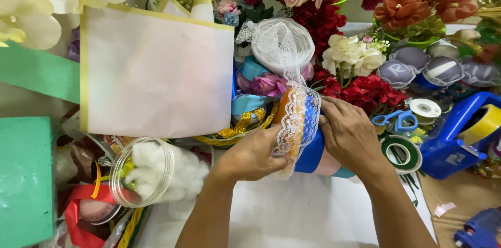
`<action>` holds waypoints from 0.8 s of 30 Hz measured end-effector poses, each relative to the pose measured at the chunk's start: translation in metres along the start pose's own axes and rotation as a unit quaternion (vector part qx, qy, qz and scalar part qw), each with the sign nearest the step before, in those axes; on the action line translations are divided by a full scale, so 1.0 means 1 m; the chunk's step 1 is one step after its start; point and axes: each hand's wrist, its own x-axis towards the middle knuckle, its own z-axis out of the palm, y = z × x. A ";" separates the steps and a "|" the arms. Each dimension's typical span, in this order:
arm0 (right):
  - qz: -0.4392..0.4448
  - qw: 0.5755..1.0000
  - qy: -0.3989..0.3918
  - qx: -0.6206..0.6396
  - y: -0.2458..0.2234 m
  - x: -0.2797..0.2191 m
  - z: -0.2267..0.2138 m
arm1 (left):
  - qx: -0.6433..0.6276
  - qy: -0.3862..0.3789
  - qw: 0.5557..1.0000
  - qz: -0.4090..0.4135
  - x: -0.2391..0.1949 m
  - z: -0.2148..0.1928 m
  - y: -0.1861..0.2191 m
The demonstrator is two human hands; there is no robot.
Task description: Decorating a cylindrical container with lace and ribbons using a hot glue gun and shears
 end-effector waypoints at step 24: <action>-0.003 1.000 0.018 0.022 0.008 0.003 0.000 | -0.117 0.073 0.989 0.057 0.015 0.009 -0.017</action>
